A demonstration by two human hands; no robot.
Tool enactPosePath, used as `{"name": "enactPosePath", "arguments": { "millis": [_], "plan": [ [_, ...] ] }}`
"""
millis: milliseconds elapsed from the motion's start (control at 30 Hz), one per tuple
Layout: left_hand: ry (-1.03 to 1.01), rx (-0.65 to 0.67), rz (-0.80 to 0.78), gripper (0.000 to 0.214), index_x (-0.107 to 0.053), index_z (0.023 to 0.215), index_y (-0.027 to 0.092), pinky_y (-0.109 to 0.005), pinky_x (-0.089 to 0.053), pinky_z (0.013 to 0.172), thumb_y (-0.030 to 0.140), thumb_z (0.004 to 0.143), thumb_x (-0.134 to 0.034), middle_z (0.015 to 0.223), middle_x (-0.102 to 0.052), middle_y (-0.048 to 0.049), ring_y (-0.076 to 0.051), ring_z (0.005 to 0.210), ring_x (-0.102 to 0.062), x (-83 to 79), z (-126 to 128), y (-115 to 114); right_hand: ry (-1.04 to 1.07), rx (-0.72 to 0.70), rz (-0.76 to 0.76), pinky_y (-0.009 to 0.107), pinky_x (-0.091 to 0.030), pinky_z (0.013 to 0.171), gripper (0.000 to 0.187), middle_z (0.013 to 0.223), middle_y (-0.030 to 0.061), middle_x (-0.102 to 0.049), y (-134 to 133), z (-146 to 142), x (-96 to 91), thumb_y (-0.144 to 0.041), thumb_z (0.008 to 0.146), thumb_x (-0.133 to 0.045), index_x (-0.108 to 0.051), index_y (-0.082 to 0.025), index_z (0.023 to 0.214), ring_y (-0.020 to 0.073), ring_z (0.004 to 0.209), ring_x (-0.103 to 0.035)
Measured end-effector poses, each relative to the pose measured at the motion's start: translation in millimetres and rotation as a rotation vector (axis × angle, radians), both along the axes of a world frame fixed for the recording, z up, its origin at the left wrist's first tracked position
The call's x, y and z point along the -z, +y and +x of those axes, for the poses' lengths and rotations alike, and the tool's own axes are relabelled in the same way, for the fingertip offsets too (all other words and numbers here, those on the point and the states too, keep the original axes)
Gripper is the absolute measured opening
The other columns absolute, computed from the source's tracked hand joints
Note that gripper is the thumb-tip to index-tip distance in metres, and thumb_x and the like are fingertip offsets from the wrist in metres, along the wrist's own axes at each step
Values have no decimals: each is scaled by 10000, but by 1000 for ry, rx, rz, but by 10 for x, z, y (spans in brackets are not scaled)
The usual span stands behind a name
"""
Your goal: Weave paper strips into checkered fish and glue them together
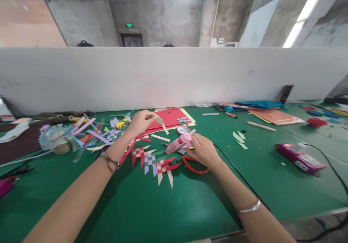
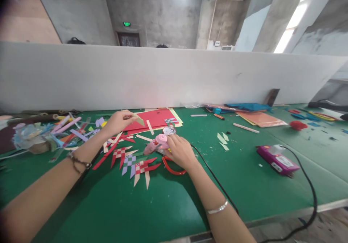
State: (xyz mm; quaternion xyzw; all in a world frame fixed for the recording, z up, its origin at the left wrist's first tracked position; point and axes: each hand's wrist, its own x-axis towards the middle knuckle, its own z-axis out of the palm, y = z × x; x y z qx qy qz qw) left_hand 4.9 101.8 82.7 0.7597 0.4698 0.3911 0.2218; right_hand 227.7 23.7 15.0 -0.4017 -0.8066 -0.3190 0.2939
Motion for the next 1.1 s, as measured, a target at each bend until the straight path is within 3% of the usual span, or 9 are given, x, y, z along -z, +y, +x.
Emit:
{"name": "enactPosePath", "arguments": {
  "millis": [200,367,467,567,667,767,933,1033,1100],
  "plan": [
    [189,262,-181,161,-553,341,185,-228,-205,421,103,469,-606,314,-390,69,-65,350,-272,-54,423,418,105,-62,-13,253,-393,516,136,654,49,-549,-44,97,-31,-247,759,-396,-484,-166,823,162,602,-502],
    [108,375,-182,205,-510,356,166,-228,-248,459,90,536,-573,328,-367,67,-71,378,-313,-260,1060,477,67,76,-190,268,-415,562,111,711,65,-565,-9,160,-6,-214,706,-456,-479,-170,805,180,666,-525],
    [17,468,-199,71,-625,608,139,-239,-326,528,100,575,-575,490,-528,11,-115,495,-456,-337,1508,397,60,185,-354,279,-423,592,107,749,77,-571,32,148,31,-205,690,-483,-475,-172,791,193,715,-535],
    [-41,523,-232,543,-556,1041,110,-273,-380,633,71,506,-648,835,-628,-113,-192,729,-548,-357,1856,289,80,222,-399,291,-432,610,144,809,99,-578,55,137,58,-211,684,-494,-474,-164,819,208,763,-542],
    [-120,566,-255,832,-301,1280,115,-294,-389,725,48,524,-641,1139,-505,-218,-238,925,-529,-396,1996,196,104,241,-428,288,-434,608,167,819,99,-579,61,136,73,-208,680,-493,-467,-167,840,210,780,-546],
    [-224,534,-246,845,-245,1303,110,-311,-389,764,39,556,-633,1270,-359,-249,-257,986,-503,-511,1881,118,141,253,-446,267,-429,593,162,797,80,-577,63,137,80,-198,664,-499,-459,-177,820,194,759,-551],
    [-290,420,-78,427,-512,1083,113,-266,-396,746,79,662,-572,1096,-523,-129,-186,908,-528,-717,1172,-40,257,293,-444,243,-410,566,127,752,38,-561,83,149,104,-226,664,-496,-427,-196,766,170,710,-553],
    [-269,306,107,182,-607,861,141,-223,-377,759,113,693,-543,915,-600,-46,-139,848,-530,-656,558,-173,371,358,-415,250,-397,540,123,766,47,-561,109,174,128,-266,692,-464,-404,-199,777,177,698,-556],
    [-212,165,119,125,-625,774,164,-213,-380,722,152,719,-513,786,-616,-15,-129,750,-537,-490,159,-266,451,409,-391,261,-388,523,151,769,64,-563,128,198,138,-298,701,-453,-390,-197,793,194,695,-557]
  ]
}}
